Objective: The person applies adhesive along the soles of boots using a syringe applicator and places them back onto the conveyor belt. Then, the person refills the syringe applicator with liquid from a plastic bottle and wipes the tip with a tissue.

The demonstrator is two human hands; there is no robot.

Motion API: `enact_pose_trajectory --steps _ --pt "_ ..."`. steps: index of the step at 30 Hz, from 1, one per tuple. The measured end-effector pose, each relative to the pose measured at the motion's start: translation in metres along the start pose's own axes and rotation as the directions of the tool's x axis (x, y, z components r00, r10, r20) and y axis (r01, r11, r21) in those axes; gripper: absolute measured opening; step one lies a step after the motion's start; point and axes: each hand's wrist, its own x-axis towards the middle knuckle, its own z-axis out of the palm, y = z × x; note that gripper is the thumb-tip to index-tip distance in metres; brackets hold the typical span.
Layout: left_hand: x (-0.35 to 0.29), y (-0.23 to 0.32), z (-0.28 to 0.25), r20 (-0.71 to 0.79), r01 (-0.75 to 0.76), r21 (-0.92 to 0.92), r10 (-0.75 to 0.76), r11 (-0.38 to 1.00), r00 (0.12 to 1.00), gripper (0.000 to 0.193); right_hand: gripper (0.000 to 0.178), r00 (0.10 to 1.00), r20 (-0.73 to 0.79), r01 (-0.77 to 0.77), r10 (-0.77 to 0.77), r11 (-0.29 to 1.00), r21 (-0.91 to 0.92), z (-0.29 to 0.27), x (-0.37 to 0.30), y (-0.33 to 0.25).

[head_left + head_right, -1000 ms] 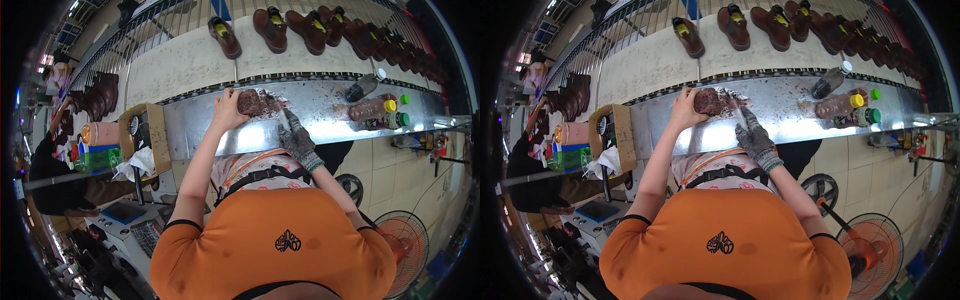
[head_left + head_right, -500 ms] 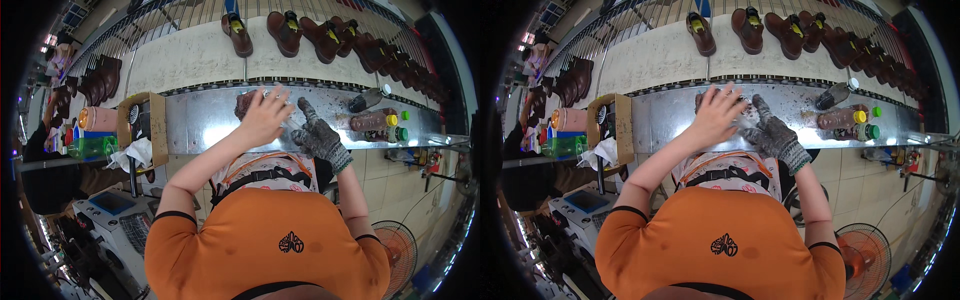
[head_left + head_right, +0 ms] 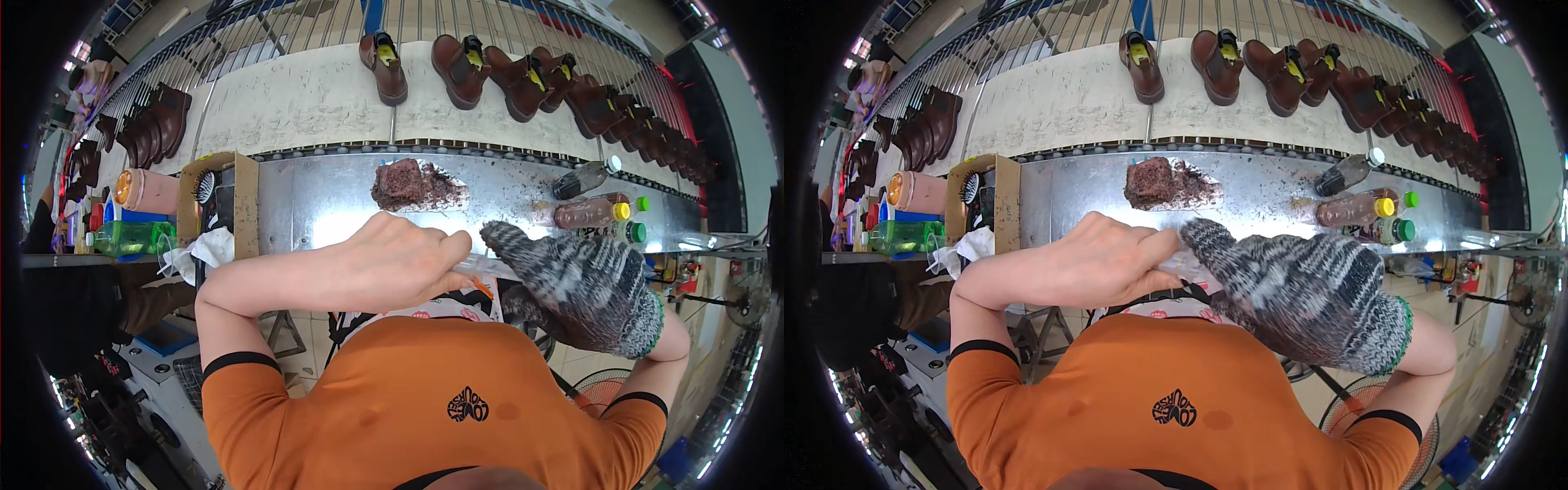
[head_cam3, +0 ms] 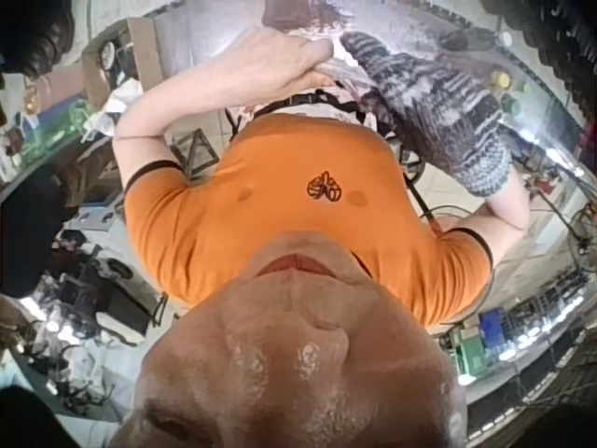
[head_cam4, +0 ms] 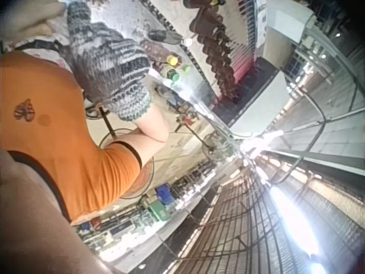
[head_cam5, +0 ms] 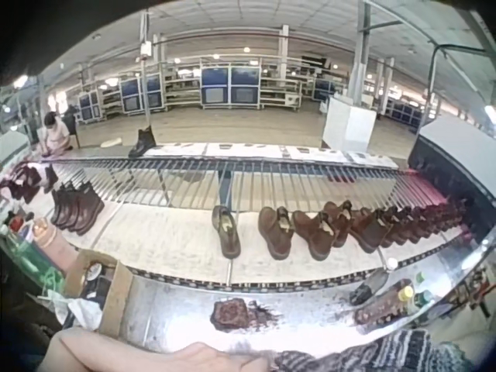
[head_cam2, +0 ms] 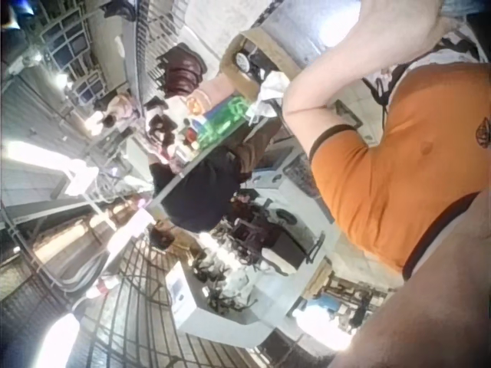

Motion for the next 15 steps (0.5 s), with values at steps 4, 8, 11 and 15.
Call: enact_pose_trajectory --steps 4,8,11,15 --pt "0.002 0.013 -0.006 0.059 0.072 -0.021 -0.071 0.997 0.996 0.033 0.037 0.974 0.183 0.142 -0.131 0.988 -0.052 0.029 -0.003 0.015" --pt "-0.019 0.023 -0.022 0.116 0.072 -0.126 -0.058 0.989 0.992 0.033 0.033 0.963 0.024 0.269 -0.268 0.960 -0.073 0.010 -0.010 0.013" --pt "-0.030 0.027 -0.033 0.150 0.031 -0.156 -0.007 0.987 0.989 0.033 0.032 0.981 -0.045 0.183 -0.191 0.973 -0.143 0.008 -0.020 0.016" --pt "-0.038 0.021 -0.043 0.106 0.066 -0.173 -0.048 0.983 0.993 0.028 0.030 0.975 -0.158 0.112 -0.154 0.962 -0.250 0.006 -0.025 0.037"
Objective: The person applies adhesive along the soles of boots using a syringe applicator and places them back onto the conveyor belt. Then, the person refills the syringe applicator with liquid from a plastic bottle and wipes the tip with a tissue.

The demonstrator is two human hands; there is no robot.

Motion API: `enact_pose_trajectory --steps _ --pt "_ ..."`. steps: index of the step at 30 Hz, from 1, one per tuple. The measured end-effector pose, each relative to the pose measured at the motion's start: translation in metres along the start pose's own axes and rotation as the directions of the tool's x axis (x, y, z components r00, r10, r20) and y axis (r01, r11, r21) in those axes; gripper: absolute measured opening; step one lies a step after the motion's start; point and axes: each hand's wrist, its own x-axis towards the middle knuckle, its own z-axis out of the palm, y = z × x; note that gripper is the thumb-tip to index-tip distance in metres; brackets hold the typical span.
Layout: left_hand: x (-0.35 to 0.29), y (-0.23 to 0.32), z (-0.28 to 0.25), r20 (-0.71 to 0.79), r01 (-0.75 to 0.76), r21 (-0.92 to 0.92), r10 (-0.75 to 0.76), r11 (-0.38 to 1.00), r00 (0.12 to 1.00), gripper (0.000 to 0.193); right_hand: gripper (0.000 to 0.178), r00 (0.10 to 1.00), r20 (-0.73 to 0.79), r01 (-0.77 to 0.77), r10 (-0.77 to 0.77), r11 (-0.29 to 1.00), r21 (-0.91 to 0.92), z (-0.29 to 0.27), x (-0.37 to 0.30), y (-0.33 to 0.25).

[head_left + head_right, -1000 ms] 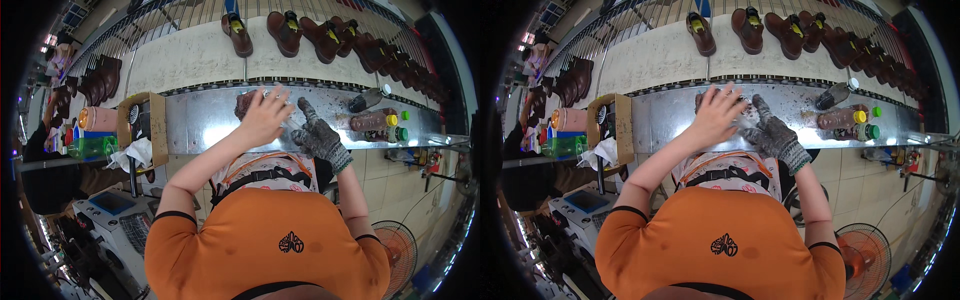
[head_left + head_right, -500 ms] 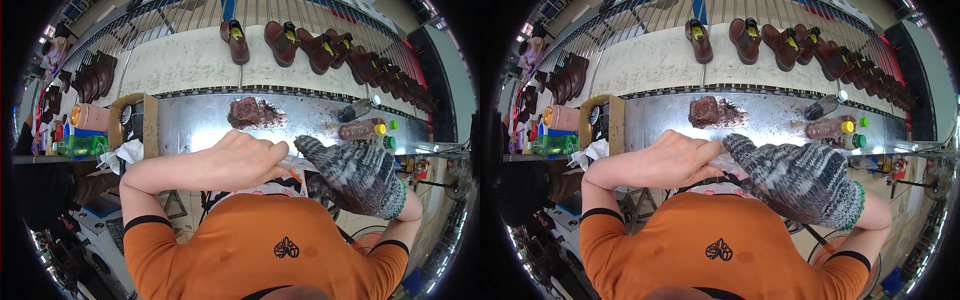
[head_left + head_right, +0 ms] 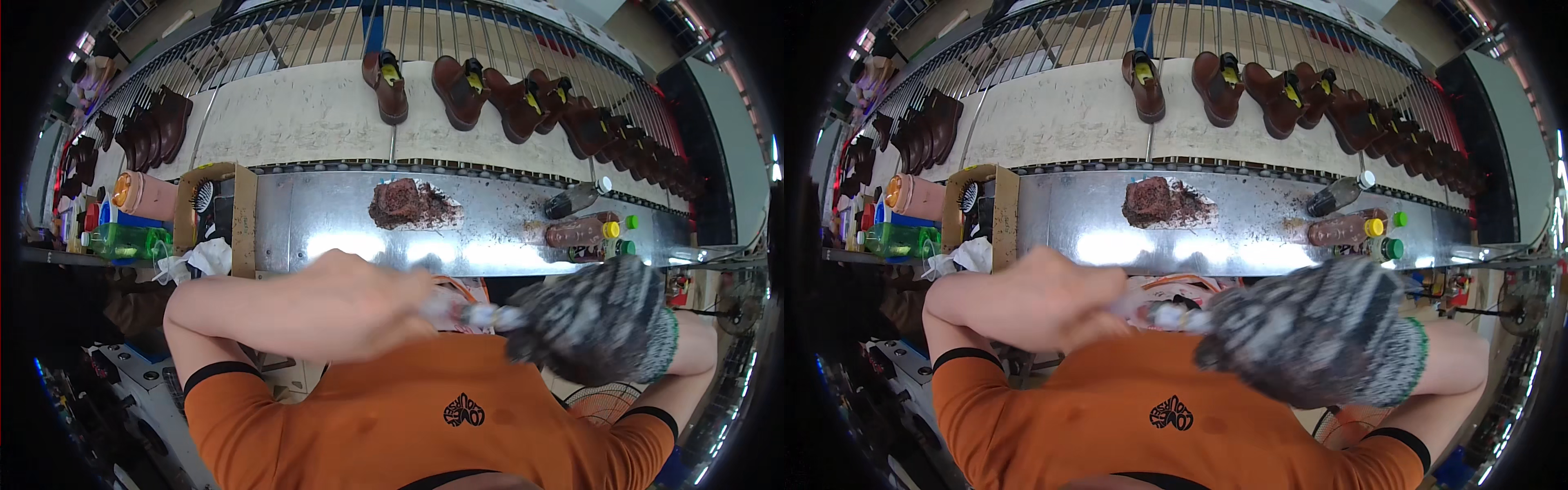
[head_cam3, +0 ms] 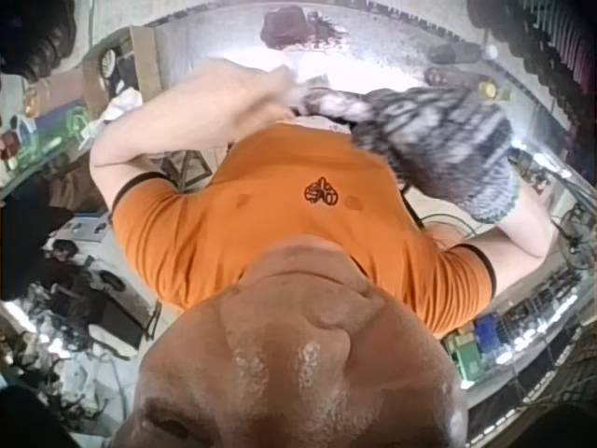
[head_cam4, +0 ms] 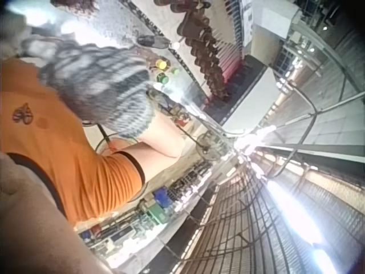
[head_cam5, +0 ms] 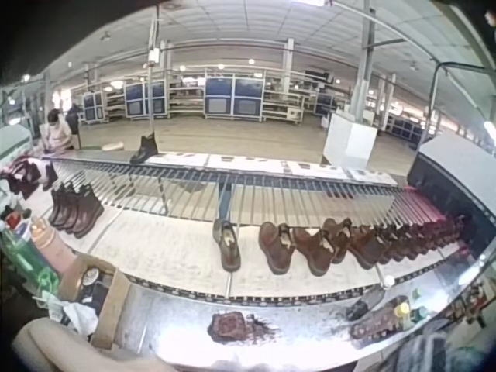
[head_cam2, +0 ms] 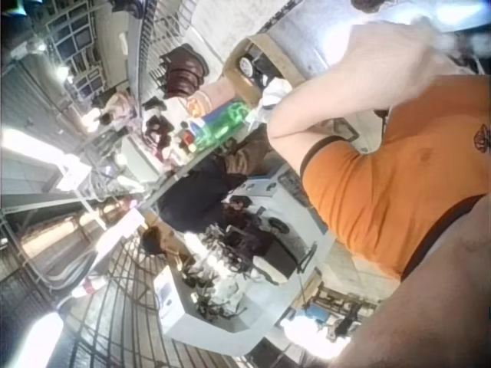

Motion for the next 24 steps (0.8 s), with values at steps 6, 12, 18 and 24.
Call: enact_pose_trajectory --steps 6,12,18,24 --pt "-0.018 -0.102 0.020 -0.463 0.306 -0.432 -0.500 0.848 0.732 0.015 0.030 0.976 -0.156 -0.126 0.149 0.981 0.149 0.034 0.000 0.012" --pt "0.053 -0.196 0.086 -0.593 0.068 -0.554 -0.450 0.830 0.668 0.023 0.034 0.754 0.336 -0.536 0.565 0.233 0.811 0.250 0.022 -0.020" --pt "0.064 -0.197 0.113 -0.607 0.086 -0.618 -0.544 0.781 0.580 0.024 0.046 0.678 0.470 -0.714 0.565 0.350 0.607 0.288 0.057 -0.069" --pt "0.057 -0.204 0.130 -0.566 0.124 -0.643 -0.578 0.756 0.588 0.021 0.060 0.730 0.438 -0.679 0.524 0.490 0.547 0.273 0.050 -0.073"
